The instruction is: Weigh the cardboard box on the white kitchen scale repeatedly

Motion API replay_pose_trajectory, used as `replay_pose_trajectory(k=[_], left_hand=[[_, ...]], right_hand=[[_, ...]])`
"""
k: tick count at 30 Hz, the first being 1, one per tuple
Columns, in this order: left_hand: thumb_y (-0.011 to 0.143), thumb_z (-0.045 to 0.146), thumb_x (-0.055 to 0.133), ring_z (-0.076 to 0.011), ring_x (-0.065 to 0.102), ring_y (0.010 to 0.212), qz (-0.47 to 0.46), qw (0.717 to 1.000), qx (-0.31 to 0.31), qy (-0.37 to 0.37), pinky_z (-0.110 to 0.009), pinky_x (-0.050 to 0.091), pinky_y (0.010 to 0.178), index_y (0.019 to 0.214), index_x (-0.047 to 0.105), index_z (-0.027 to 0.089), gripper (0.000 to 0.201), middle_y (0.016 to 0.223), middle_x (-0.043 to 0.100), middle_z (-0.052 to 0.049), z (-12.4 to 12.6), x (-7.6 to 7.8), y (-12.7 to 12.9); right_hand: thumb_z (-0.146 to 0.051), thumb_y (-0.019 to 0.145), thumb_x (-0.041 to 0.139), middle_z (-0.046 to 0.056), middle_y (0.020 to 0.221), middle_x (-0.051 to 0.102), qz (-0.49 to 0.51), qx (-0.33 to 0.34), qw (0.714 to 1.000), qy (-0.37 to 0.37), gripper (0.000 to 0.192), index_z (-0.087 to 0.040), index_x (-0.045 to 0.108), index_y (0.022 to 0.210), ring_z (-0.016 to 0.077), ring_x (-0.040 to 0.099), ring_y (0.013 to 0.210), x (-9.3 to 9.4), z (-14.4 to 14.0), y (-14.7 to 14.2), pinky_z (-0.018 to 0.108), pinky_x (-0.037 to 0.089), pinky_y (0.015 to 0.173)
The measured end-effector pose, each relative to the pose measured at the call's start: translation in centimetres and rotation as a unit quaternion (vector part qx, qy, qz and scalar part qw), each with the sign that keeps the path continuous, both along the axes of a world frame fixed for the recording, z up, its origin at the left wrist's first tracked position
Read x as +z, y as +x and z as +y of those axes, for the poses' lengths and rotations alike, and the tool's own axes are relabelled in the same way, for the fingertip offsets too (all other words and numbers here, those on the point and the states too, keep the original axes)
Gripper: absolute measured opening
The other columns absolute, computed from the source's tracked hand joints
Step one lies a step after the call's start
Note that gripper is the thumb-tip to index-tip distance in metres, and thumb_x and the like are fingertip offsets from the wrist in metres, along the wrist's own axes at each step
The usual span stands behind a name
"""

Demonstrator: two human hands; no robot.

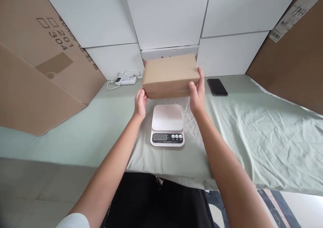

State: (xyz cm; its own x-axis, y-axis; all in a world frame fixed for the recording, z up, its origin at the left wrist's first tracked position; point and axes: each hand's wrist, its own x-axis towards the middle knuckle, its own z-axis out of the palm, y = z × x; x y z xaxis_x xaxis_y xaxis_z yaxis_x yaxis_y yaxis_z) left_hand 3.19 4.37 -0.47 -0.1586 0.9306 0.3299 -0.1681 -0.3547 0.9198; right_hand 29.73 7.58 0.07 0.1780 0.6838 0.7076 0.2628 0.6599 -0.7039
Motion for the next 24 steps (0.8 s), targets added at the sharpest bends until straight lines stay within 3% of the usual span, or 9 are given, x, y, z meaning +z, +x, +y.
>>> replay_pose_trajectory(k=[4, 7, 12, 20, 24], left_hand=[[0.096, 0.081, 0.065, -0.0341, 0.063, 0.16, 0.006, 0.999, 0.012, -0.039, -0.047, 0.048, 0.134, 0.139, 0.072, 0.026, 0.071, 0.159, 0.075, -0.013, 1.2, -3.1, 0.4], [0.097, 0.08, 0.063, -0.0338, 0.065, 0.158, 0.008, 0.998, 0.018, -0.06, -0.047, 0.049, 0.134, 0.138, 0.072, 0.026, 0.068, 0.159, 0.075, -0.012, 1.3, -3.9, 0.2], [0.098, 0.081, 0.061, -0.0344, 0.063, 0.159, 0.017, 0.997, 0.016, -0.07, -0.05, 0.047, 0.135, 0.142, 0.07, 0.026, 0.071, 0.161, 0.074, -0.013, 1.9, -4.3, 0.0], [0.1, 0.083, 0.059, -0.0349, 0.066, 0.156, 0.017, 0.997, 0.013, -0.076, -0.05, 0.049, 0.133, 0.136, 0.072, 0.027, 0.067, 0.155, 0.077, -0.012, 2.4, -4.9, 0.0], [0.101, 0.081, 0.059, -0.0345, 0.065, 0.156, 0.023, 0.996, 0.021, -0.078, -0.051, 0.047, 0.135, 0.138, 0.071, 0.026, 0.068, 0.158, 0.075, -0.013, 2.6, -5.0, 0.0]], right_hand=[[-0.084, 0.091, 0.059, 0.01, 0.186, 0.039, 0.036, 0.008, 0.998, -0.043, 0.098, -0.031, 0.042, 0.172, 0.043, 0.027, 0.179, -3.8, 1.2, -0.4, 0.074, 0.015, 0.149], [-0.083, 0.09, 0.059, 0.01, 0.186, 0.039, 0.043, 0.02, 0.997, -0.067, 0.099, -0.031, 0.04, 0.172, 0.042, 0.032, 0.176, -5.3, 1.3, -0.5, 0.072, 0.019, 0.148], [-0.084, 0.091, 0.054, 0.009, 0.184, 0.042, 0.026, 0.0, 0.996, -0.09, 0.096, -0.034, 0.039, 0.171, 0.04, 0.035, 0.175, -5.6, 1.9, -0.4, 0.072, 0.025, 0.146], [-0.091, 0.087, 0.055, 0.009, 0.191, 0.032, 0.0, 0.002, 0.992, -0.123, 0.107, -0.033, 0.034, 0.174, 0.04, 0.026, 0.18, -5.4, 2.0, -0.2, 0.069, 0.02, 0.149], [-0.089, 0.086, 0.055, 0.009, 0.19, 0.034, 0.005, 0.003, 0.99, -0.139, 0.107, -0.034, 0.032, 0.174, 0.0383, 0.028, 0.18, -5.7, 2.3, -0.2, 0.068, 0.021, 0.15]])
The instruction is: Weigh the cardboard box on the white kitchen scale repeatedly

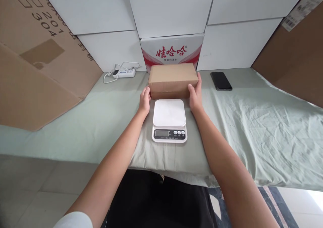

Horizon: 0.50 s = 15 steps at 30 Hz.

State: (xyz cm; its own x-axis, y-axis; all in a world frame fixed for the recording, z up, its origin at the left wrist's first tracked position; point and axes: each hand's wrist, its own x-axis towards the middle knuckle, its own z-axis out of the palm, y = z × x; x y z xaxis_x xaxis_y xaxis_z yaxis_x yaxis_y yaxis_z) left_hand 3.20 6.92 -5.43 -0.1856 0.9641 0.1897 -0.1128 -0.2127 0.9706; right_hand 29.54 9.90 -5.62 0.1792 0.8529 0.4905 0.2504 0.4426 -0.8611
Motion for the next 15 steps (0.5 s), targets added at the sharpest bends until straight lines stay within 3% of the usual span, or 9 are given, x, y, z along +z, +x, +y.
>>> replay_pose_trajectory(k=[10, 13, 15], left_hand=[[0.103, 0.078, 0.058, -0.0342, 0.061, 0.161, 0.024, 1.0, 0.002, -0.005, -0.052, 0.045, 0.137, 0.149, 0.067, 0.025, 0.071, 0.163, 0.071, -0.014, 0.2, 0.0, 0.3], [0.102, 0.08, 0.057, -0.0345, 0.05, 0.17, 0.03, 0.999, 0.017, 0.006, -0.05, 0.038, 0.142, 0.158, 0.061, 0.022, 0.08, 0.175, 0.061, -0.016, -0.1, 0.5, 0.1], [0.102, 0.081, 0.057, -0.0311, 0.038, 0.178, 0.024, 0.998, 0.043, 0.026, -0.045, 0.033, 0.145, 0.166, 0.054, 0.025, 0.085, 0.185, 0.048, -0.012, -0.1, 0.8, -0.2]], right_hand=[[-0.09, 0.084, 0.055, 0.01, 0.187, 0.038, -0.007, -0.001, 1.0, -0.016, 0.109, -0.033, 0.03, 0.174, 0.0362, 0.03, 0.179, -0.7, 1.0, 0.3, 0.065, 0.026, 0.149], [-0.088, 0.084, 0.057, 0.01, 0.188, 0.036, -0.003, -0.012, 1.0, -0.007, 0.109, -0.033, 0.031, 0.174, 0.0365, 0.032, 0.178, -1.1, 1.1, 0.4, 0.063, 0.028, 0.149], [-0.083, 0.087, 0.057, 0.012, 0.184, 0.041, 0.009, -0.028, 1.0, 0.008, 0.105, -0.032, 0.029, 0.175, 0.0369, 0.039, 0.174, -1.6, 1.2, 0.8, 0.065, 0.033, 0.145]])
